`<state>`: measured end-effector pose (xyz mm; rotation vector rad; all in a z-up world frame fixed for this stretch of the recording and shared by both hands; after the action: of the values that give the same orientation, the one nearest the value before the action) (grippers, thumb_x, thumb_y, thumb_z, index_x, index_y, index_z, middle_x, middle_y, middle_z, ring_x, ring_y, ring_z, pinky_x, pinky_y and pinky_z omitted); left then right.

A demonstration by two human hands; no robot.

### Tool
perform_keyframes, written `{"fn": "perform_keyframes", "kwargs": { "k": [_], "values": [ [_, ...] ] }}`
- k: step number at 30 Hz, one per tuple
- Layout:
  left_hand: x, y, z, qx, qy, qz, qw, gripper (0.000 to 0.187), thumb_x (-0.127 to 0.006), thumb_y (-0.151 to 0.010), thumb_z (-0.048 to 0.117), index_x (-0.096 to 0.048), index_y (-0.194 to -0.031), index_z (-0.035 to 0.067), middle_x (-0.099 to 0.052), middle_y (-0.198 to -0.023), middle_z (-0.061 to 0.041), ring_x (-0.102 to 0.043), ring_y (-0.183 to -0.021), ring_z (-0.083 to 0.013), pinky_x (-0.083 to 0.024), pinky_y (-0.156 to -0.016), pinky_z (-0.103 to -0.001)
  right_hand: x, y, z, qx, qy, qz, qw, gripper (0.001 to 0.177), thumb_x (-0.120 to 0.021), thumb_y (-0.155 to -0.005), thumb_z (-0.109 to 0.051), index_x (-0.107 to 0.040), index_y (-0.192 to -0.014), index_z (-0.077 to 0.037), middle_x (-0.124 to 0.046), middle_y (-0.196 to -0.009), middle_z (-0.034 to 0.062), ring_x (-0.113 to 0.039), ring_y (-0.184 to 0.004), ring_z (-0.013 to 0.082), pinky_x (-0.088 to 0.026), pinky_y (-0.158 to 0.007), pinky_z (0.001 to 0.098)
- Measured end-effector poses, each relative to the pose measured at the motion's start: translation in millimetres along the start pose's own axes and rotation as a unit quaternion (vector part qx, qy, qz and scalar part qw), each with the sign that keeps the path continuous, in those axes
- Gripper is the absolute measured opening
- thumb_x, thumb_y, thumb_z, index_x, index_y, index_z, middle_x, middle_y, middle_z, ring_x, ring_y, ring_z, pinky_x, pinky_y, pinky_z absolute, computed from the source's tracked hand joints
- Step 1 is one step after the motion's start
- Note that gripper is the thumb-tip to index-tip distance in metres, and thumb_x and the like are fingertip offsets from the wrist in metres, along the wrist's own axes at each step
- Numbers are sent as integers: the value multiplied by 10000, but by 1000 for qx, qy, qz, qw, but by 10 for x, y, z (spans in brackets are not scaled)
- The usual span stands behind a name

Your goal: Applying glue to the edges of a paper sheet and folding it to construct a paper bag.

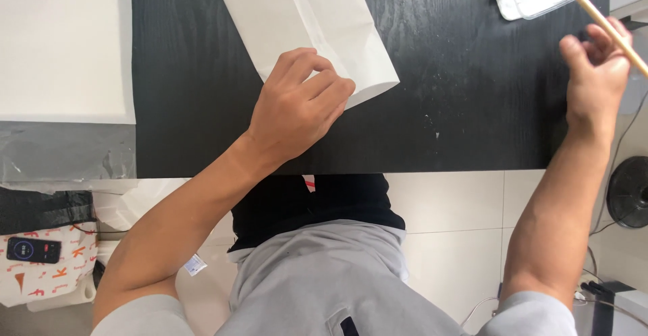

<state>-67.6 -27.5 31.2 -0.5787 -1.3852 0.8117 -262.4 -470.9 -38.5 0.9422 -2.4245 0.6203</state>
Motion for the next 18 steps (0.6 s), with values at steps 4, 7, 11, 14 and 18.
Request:
{"fn": "perform_keyframes", "kwargs": {
  "k": [4, 7, 11, 14, 18],
  "values": [
    [32, -24, 3, -3, -19, -9, 1000, 273, -830, -851, -85, -625, -859, 96, -584, -785, -23, -567, -826, -224, -532, -862, -380, -10, 268, -331, -39, 175, -24, 984, 629, -763, -1113, -156, -374, -1553, 69, -463, -1463, 233, -452, -1286, 336, -372, -1036, 453],
    [25, -27, -32, 22, -27, -49, 998, 337, -874, -823, -16, -665, -1050, 121, -650, -1063, -41, -599, -970, -250, -508, -834, -390, -64, 452, -552, -77, 248, -71, 963, 623, -734, -1074, -259, -497, -1514, 112, -327, -1567, 308, -318, -1444, 420, -255, -1154, 517],
    [53, -9, -38, 13, 1, -20, 1000, 222, -920, -890, 23, -720, -833, 103, -660, -1197, -53, -593, -1064, -289, -507, -842, -454, -148, 691, -806, -110, 336, -114, 928, 732, -658, -1021, -383, -470, -1547, 90, -313, -1644, 228, -259, -1445, 437, -213, -1021, 747],
    [66, -26, -22, 3, 1, -11, 1000, 273, -878, -899, -3, -665, -759, 95, -669, -1159, -49, -599, -1040, -277, -494, -840, -443, -186, 861, -910, -118, 356, -130, 918, 754, -642, -994, -433, -476, -1548, 52, -327, -1651, 215, -283, -1458, 419, -200, -1035, 691],
    [47, -12, -10, 9, 8, -21, 1000, 239, -833, -885, -31, -640, -798, 79, -686, -1096, -50, -621, -1002, -268, -499, -870, -431, -266, 1008, -1104, -107, 367, -134, 914, 804, -627, -964, -523, -494, -1531, 32, -391, -1632, 204, -356, -1443, 389, -148, -1069, 577]
  ]
}}
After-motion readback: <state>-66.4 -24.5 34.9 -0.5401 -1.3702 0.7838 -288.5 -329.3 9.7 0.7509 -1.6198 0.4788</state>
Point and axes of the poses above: each hand's wrist, its own y-axis away from the middle knuckle, its own x-axis out of the back of the hand, z = x × y, the point moved 5 cm from there along -y, towards the middle knuckle
